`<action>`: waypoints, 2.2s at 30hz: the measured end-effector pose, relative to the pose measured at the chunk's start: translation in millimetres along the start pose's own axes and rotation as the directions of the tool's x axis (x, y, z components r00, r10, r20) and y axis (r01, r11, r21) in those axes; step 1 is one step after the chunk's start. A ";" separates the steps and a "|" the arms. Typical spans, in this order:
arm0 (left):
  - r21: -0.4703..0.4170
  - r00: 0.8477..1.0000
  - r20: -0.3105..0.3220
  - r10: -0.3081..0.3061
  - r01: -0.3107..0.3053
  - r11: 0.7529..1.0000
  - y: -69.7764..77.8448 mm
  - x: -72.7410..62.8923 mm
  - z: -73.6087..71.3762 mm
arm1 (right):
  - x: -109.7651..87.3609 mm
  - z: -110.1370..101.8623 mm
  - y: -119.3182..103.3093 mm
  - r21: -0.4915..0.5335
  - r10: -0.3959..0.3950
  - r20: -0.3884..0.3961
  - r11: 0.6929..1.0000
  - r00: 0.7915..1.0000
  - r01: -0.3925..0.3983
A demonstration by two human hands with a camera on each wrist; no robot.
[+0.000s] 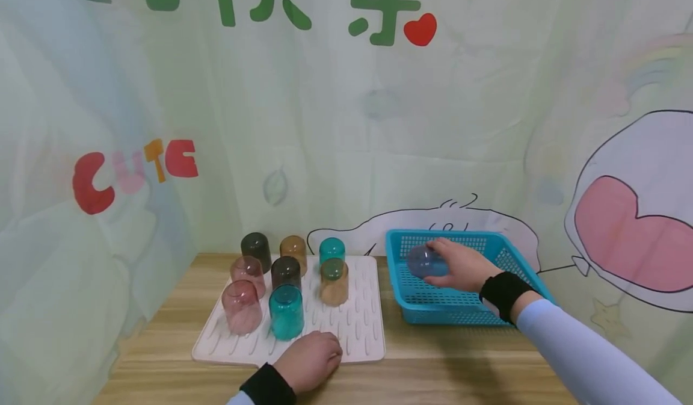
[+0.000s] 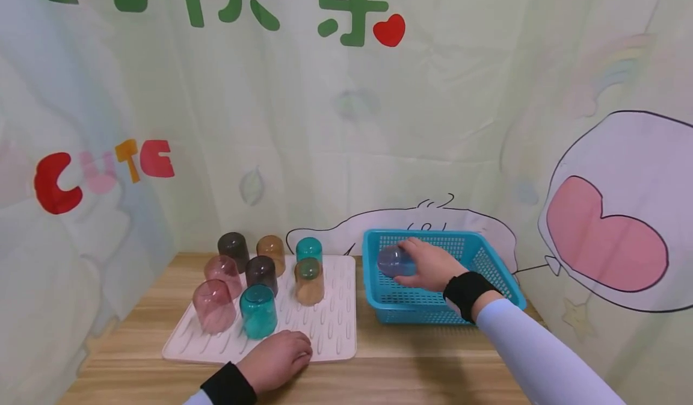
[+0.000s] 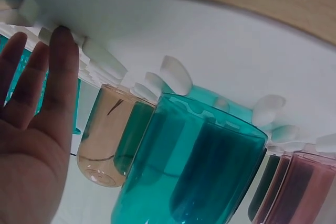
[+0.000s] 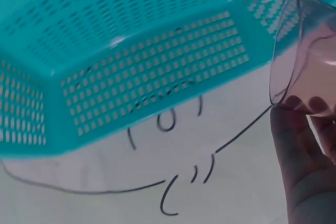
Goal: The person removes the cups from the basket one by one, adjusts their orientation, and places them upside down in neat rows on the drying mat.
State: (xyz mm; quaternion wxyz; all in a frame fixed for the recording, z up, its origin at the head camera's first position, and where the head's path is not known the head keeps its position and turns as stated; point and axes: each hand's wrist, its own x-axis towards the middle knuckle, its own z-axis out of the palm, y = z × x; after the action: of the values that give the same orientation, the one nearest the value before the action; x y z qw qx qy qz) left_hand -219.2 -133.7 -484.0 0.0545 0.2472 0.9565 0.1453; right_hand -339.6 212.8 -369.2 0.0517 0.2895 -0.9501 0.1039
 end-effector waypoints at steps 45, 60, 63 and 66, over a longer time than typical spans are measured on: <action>-0.729 0.946 -0.240 -0.216 -0.029 0.684 51.3 0.1 -54.5 | -20.0 58.5 -135.1 0.516 -0.014 0.054 0.857 0.998 -0.016; -0.681 0.890 -0.311 -0.335 0.037 0.731 21.0 4.3 -49.4 | -32.1 76.6 -124.0 0.400 -0.024 0.144 0.916 0.989 -0.036; -0.663 0.883 -0.294 -0.366 0.088 0.744 15.3 6.2 -44.8 | -32.6 86.4 -120.6 0.351 -0.033 0.182 0.936 0.983 -0.034; -0.635 0.876 -0.286 -0.388 0.130 0.761 9.9 9.4 -39.3 | -34.3 96.7 -116.9 0.307 -0.043 0.211 0.951 0.977 -0.024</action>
State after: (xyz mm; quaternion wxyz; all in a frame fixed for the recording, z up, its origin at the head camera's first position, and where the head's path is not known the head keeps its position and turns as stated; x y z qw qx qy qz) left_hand -229.8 -130.7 -443.8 -0.0474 0.0440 0.8762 0.4775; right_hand -249.4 114.5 -449.2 -0.0966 0.3081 -0.9208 0.2187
